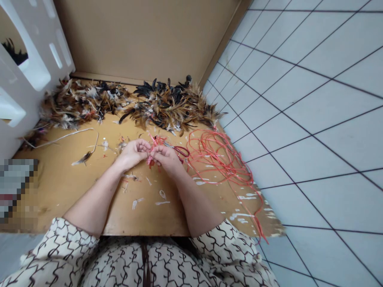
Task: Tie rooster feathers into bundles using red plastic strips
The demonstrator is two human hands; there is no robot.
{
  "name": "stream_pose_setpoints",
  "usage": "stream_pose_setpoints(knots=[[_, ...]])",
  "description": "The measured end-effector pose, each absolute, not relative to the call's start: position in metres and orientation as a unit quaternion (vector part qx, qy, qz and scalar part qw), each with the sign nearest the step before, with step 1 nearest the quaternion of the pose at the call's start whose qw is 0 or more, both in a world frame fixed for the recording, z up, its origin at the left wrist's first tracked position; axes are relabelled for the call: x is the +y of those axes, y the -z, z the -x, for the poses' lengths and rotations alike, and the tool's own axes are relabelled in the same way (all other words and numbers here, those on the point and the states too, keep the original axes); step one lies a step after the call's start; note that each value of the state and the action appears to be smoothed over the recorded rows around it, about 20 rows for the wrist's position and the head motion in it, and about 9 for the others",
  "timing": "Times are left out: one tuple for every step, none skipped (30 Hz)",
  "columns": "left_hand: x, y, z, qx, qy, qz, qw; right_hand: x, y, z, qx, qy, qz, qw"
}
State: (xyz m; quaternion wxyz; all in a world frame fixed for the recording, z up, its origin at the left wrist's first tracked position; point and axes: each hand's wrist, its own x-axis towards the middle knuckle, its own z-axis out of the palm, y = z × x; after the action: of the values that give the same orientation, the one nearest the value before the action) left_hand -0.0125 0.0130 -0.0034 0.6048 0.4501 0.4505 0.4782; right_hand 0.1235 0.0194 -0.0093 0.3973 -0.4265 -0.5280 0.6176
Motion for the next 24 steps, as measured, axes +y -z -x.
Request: stream_pose_setpoints(knots=[[0.013, 0.003, 0.012, 0.451, -0.482, -0.448, 0.603, 0.019, 0.009, -0.124, -0.531, -0.618, 0.425, 0.394], [0.013, 0.002, 0.012, 0.452, -0.486, -0.446, 0.600, 0.019, 0.009, -0.124, -0.532, -0.619, 0.425, 0.391], [0.013, 0.001, 0.012, 0.454, -0.490, -0.444, 0.597, 0.019, 0.008, -0.124, -0.532, -0.619, 0.427, 0.390], [0.013, 0.001, 0.012, 0.458, -0.494, -0.442, 0.593, 0.019, 0.007, -0.124, -0.530, -0.619, 0.429, 0.390], [0.013, 0.001, 0.012, 0.464, -0.497, -0.437, 0.588, 0.018, 0.006, -0.124, -0.526, -0.619, 0.433, 0.391], [0.013, 0.000, 0.012, 0.471, -0.501, -0.431, 0.584, 0.018, 0.005, -0.125, -0.522, -0.620, 0.436, 0.392], [0.013, 0.000, 0.013, 0.478, -0.506, -0.423, 0.580, 0.018, 0.004, -0.125, -0.517, -0.621, 0.438, 0.394], [0.013, 0.000, 0.013, 0.485, -0.512, -0.413, 0.576, 0.017, 0.003, -0.126, -0.512, -0.624, 0.439, 0.395], [0.014, 0.000, 0.014, 0.492, -0.519, -0.401, 0.572, 0.017, 0.003, -0.127, -0.507, -0.627, 0.439, 0.396], [0.015, 0.000, 0.014, 0.497, -0.527, -0.390, 0.569, 0.018, 0.002, -0.128, -0.499, -0.632, 0.438, 0.399], [0.015, 0.000, 0.015, 0.501, -0.535, -0.379, 0.564, 0.019, 0.001, -0.129, -0.489, -0.638, 0.437, 0.405], [0.016, 0.000, 0.017, 0.506, -0.543, -0.370, 0.559, 0.020, 0.001, -0.130, -0.476, -0.645, 0.434, 0.412], [0.017, 0.000, 0.018, 0.510, -0.549, -0.364, 0.554, 0.021, 0.000, -0.131, -0.462, -0.652, 0.429, 0.421], [0.018, 0.000, 0.020, 0.514, -0.552, -0.359, 0.550, 0.022, 0.000, -0.133, -0.448, -0.660, 0.422, 0.431], [0.019, 0.001, 0.021, 0.516, -0.555, -0.355, 0.547, 0.024, -0.001, -0.135, -0.435, -0.669, 0.412, 0.440], [0.020, 0.001, 0.023, 0.518, -0.557, -0.352, 0.545, 0.025, -0.002, -0.138, -0.425, -0.677, 0.400, 0.448], [0.020, 0.001, 0.024, 0.519, -0.560, -0.349, 0.544, 0.027, -0.004, -0.141, -0.417, -0.686, 0.389, 0.453], [0.020, 0.001, 0.025, 0.520, -0.562, -0.344, 0.543, 0.028, -0.005, -0.143, -0.409, -0.692, 0.377, 0.460], [0.021, 0.001, 0.026, 0.521, -0.566, -0.339, 0.542, 0.029, -0.006, -0.146, -0.401, -0.697, 0.367, 0.469], [0.021, 0.000, 0.027, 0.521, -0.570, -0.332, 0.542, 0.030, -0.007, -0.149, -0.391, -0.699, 0.357, 0.480], [0.021, 0.000, 0.028, 0.522, -0.574, -0.324, 0.541, 0.031, -0.008, -0.152, -0.381, -0.700, 0.347, 0.494], [0.022, 0.000, 0.028, 0.523, -0.579, -0.315, 0.540, 0.033, -0.008, -0.155, -0.371, -0.698, 0.339, 0.510], [0.022, 0.001, 0.029, 0.524, -0.584, -0.306, 0.539, 0.035, -0.008, -0.158, -0.361, -0.695, 0.331, 0.527], [0.022, 0.001, 0.030, 0.524, -0.590, -0.298, 0.537, 0.037, -0.008, -0.161, -0.350, -0.690, 0.324, 0.545]])
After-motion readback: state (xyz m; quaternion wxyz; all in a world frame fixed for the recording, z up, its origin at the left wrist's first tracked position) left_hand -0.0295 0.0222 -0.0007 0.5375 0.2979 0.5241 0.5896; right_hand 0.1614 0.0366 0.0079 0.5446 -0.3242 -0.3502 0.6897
